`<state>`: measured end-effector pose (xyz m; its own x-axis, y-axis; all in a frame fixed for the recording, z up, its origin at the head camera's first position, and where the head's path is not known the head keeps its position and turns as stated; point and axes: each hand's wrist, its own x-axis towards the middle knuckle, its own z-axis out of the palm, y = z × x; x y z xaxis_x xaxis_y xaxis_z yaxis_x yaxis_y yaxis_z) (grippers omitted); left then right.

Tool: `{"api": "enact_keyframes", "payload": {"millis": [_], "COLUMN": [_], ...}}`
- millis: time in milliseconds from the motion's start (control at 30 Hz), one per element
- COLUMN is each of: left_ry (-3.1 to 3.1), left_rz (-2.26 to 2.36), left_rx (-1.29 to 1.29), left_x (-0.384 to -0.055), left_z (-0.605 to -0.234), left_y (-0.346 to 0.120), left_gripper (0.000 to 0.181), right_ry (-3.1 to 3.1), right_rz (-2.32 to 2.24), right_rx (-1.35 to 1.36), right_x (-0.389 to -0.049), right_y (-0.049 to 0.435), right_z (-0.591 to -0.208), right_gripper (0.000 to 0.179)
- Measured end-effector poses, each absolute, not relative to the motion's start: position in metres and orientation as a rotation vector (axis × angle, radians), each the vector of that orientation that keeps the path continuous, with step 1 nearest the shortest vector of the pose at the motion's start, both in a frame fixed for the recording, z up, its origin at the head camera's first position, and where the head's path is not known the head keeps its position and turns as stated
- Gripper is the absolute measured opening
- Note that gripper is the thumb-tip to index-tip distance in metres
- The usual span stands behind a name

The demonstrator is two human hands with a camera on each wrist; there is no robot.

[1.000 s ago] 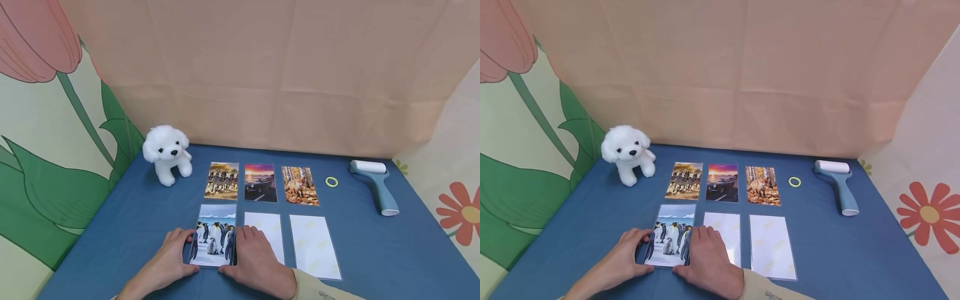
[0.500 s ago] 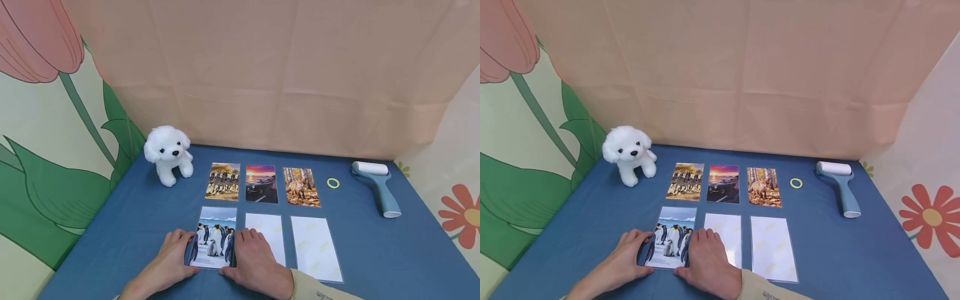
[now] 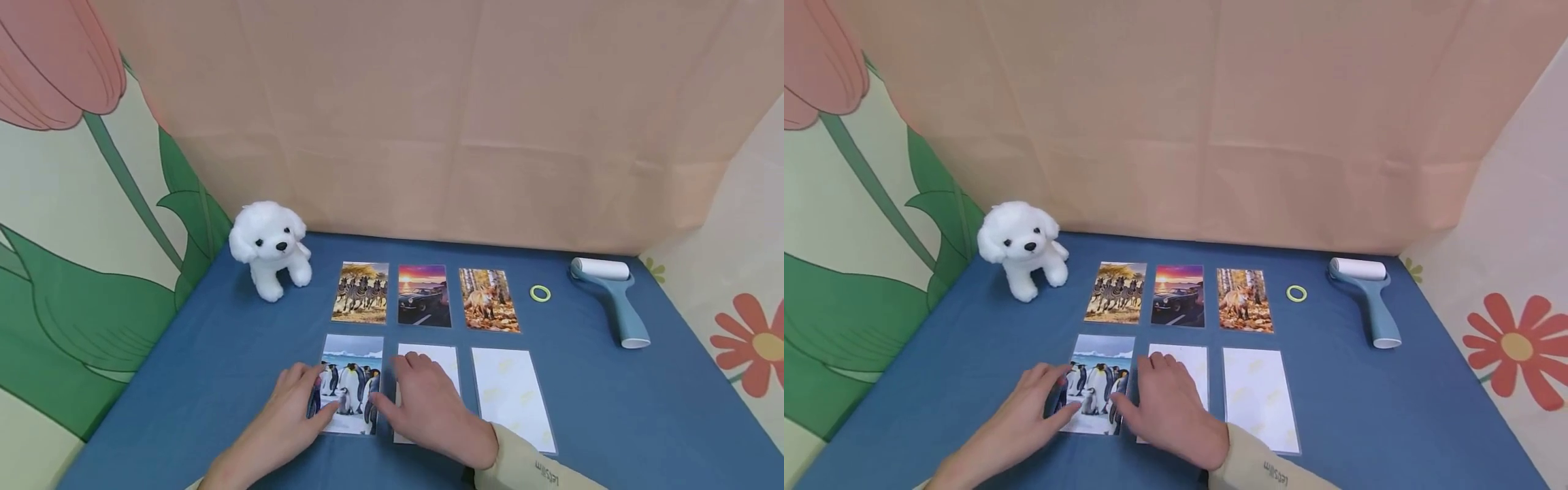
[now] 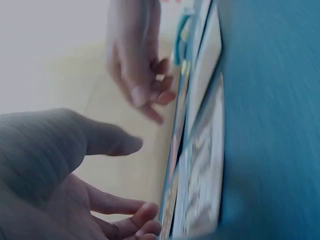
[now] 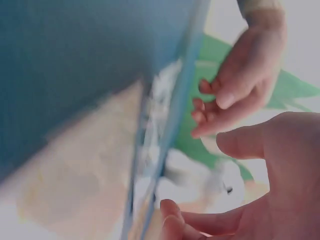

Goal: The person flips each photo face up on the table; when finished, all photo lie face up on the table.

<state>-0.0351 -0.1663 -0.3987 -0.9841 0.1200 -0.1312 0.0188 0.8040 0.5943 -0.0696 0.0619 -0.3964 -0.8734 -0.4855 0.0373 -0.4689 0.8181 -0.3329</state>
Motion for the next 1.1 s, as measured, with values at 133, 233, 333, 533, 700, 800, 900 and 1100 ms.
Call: {"api": "enact_keyframes", "payload": {"millis": [133, 233, 333, 533, 700, 800, 900, 1100], "left_ry": [2.819, 2.805, 2.762, 2.723, 2.731, 2.750, 2.774, 2.779], "left_rz": [1.061, 1.094, 1.094, 1.011, 0.945, 0.942, 0.960, 1.022], "left_rx": [0.226, 0.357, 0.461, 0.516, 0.505, 0.495, 0.475, 0.467], "left_x": [-0.041, -0.046, -0.049, -0.051, -0.048, -0.046, -0.044, -0.044], "left_z": [-0.393, -0.392, -0.394, -0.402, -0.407, -0.407, -0.408, -0.411], "left_y": [-0.146, -0.130, -0.117, -0.096, -0.085, -0.081, -0.080, -0.078], "left_gripper": [0.042, 0.034, 0.033, 0.043, 0.046, 0.048, 0.048, 0.047], "right_ry": [2.947, 2.942, 2.943, 2.888, 2.848, 2.831, 2.811, 2.815], "right_rz": [-0.750, -0.840, -0.876, -0.853, -0.659, -0.548, -0.491, -0.441], "right_rx": [-0.679, -0.608, -0.555, -0.565, -0.639, -0.650, -0.661, -0.734], "right_x": [-0.083, -0.090, -0.092, -0.087, -0.077, -0.069, -0.062, -0.053], "right_y": [0.075, 0.084, 0.093, 0.118, 0.140, 0.151, 0.160, 0.170], "right_z": [-0.384, -0.376, -0.371, -0.375, -0.385, -0.392, -0.398, -0.407], "right_gripper": [0.055, 0.049, 0.045, 0.039, 0.045, 0.057, 0.068, 0.075]}}
